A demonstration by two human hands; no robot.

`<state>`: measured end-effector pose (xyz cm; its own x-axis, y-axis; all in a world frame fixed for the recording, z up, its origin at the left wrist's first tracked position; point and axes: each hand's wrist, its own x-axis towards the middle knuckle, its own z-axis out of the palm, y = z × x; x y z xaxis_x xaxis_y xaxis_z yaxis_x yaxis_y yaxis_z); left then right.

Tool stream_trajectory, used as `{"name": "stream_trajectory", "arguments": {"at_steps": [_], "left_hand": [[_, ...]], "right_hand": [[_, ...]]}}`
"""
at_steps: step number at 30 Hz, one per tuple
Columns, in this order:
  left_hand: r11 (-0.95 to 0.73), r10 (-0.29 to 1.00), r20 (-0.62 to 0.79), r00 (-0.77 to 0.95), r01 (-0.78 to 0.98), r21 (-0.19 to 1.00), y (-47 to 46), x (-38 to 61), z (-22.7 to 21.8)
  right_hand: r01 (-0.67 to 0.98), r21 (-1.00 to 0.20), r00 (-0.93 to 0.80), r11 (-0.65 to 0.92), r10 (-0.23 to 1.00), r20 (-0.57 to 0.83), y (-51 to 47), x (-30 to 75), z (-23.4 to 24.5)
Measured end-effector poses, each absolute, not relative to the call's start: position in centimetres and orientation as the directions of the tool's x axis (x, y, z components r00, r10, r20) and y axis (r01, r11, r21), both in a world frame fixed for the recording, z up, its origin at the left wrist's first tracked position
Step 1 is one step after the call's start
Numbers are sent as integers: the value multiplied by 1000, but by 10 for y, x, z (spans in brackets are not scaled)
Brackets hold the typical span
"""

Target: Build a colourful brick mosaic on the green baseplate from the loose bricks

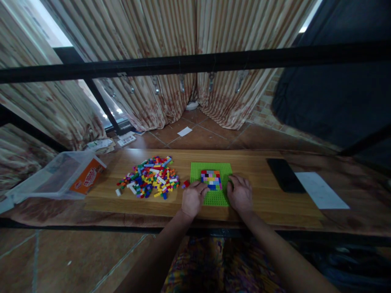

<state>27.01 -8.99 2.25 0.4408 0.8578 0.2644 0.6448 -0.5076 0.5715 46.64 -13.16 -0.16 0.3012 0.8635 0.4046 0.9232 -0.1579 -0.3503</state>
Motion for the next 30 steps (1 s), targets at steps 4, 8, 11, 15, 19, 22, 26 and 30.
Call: {"name": "stream_trajectory", "arguments": {"at_steps": [4, 8, 11, 15, 19, 22, 26, 30], "left_hand": [[-433, 899, 269, 347, 600, 673, -89, 271, 19], [-465, 881, 289, 375, 575, 673, -90, 271, 17], [-474, 876, 288, 388, 573, 669, -91, 271, 18], [-444, 890, 264, 372, 572, 689, -89, 272, 23], [-405, 907, 235, 350, 571, 714, -87, 274, 27], [-330, 939, 199, 281, 569, 753, -83, 276, 27], [-181, 972, 49, 231, 594, 784, -71, 275, 30], [-76, 956, -139, 259, 674, 735, -54, 273, 37]], "right_hand": [[922, -356, 299, -151, 861, 412, -132, 466, -2], [926, -349, 294, -145, 857, 423, -131, 467, -2], [928, -348, 286, -137, 858, 427, -131, 467, -2], [927, -350, 284, -133, 859, 426, -131, 468, -2], [925, -355, 289, -137, 859, 422, -131, 468, -3], [925, -354, 290, -141, 863, 414, -131, 468, -3], [926, -350, 288, -143, 867, 406, -131, 469, -5], [928, -345, 280, -140, 872, 402, -131, 470, -7]]}}
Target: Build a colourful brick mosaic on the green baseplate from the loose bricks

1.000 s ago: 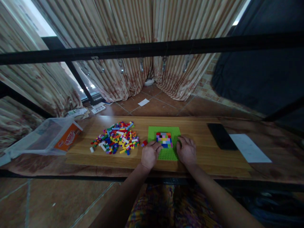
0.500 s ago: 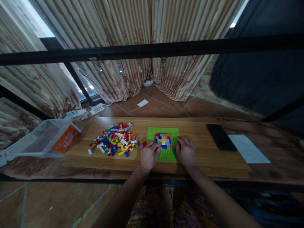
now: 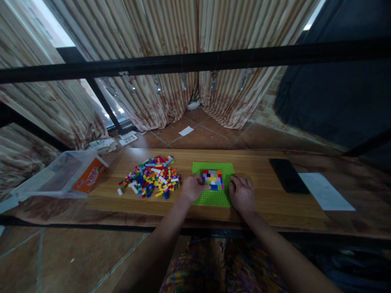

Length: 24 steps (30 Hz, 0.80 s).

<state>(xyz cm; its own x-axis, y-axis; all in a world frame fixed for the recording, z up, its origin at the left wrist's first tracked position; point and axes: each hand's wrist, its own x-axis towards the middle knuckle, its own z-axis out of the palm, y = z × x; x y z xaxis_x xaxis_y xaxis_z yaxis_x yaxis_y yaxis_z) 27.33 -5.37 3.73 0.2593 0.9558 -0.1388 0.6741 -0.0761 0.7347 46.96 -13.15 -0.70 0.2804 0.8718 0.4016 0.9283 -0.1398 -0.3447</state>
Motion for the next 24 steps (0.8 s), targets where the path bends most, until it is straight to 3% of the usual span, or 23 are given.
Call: {"name": "stream_trajectory", "arguments": {"at_steps": [6, 10, 17, 24], "left_hand": [[-35, 937, -236, 259, 740, 672, -40, 277, 45], [-43, 932, -216, 293, 677, 735, -45, 273, 47], [-212, 962, 85, 261, 508, 835, -82, 231, 43], [-403, 911, 271, 309, 536, 742, -122, 199, 30]], "right_hand": [[940, -308, 270, -146, 872, 409, -132, 469, -6], [943, -306, 260, -132, 865, 430, -131, 467, -5], [933, -340, 272, -121, 855, 441, -132, 467, -5], [946, -312, 235, -91, 853, 465, -131, 474, -15]]}}
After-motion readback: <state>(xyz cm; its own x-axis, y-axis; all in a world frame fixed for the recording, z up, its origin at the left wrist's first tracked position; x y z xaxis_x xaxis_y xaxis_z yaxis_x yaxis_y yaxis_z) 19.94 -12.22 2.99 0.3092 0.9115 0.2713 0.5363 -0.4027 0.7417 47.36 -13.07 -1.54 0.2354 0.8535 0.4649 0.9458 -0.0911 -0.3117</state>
